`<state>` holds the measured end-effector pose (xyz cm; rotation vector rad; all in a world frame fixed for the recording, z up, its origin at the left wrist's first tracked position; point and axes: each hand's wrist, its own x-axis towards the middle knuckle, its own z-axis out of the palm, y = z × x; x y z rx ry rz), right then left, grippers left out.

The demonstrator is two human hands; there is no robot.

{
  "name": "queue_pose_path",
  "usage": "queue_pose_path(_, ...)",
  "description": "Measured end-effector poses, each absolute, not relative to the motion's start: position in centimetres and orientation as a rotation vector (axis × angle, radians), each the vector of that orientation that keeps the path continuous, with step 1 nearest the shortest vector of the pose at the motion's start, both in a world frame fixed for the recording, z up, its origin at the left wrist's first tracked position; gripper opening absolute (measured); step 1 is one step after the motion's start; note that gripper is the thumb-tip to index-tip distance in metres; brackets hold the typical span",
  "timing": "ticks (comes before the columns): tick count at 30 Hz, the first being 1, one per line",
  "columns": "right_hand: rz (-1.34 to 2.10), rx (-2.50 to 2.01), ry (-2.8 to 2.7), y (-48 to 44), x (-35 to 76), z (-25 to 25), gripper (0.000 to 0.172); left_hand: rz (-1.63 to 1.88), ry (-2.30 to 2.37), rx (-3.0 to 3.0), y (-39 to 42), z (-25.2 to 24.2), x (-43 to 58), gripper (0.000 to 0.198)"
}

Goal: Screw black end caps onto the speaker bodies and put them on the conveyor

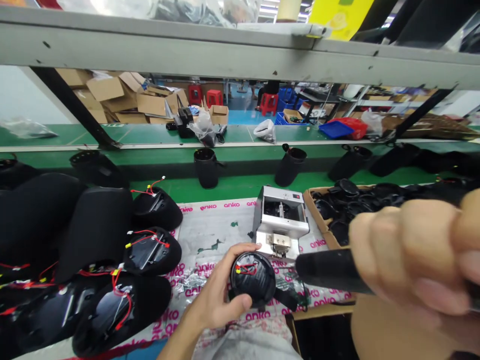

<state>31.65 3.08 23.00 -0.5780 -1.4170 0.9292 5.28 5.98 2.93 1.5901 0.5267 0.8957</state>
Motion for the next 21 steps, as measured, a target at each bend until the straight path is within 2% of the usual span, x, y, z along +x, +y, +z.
queue_pose_path(4,0.964,-0.503,-1.470,4.9,27.4,22.8,0.043,0.947,0.655,1.491,4.4,3.2,6.1,0.069)
queue_pose_path(6,1.022,-0.492,-1.455,5.5,26.6,22.2,0.047,1.018,0.707,1.484,4.2,3.3,6.8,0.060)
queue_pose_path(11,1.082,-0.484,-1.437,6.4,25.8,20.9,0.032,1.178,0.746,1.535,4.7,2.9,8.2,0.048)
queue_pose_path(21,1.076,-0.553,-1.487,7.0,25.2,20.9,0.025,1.151,0.712,1.572,5.2,2.5,8.0,0.060)
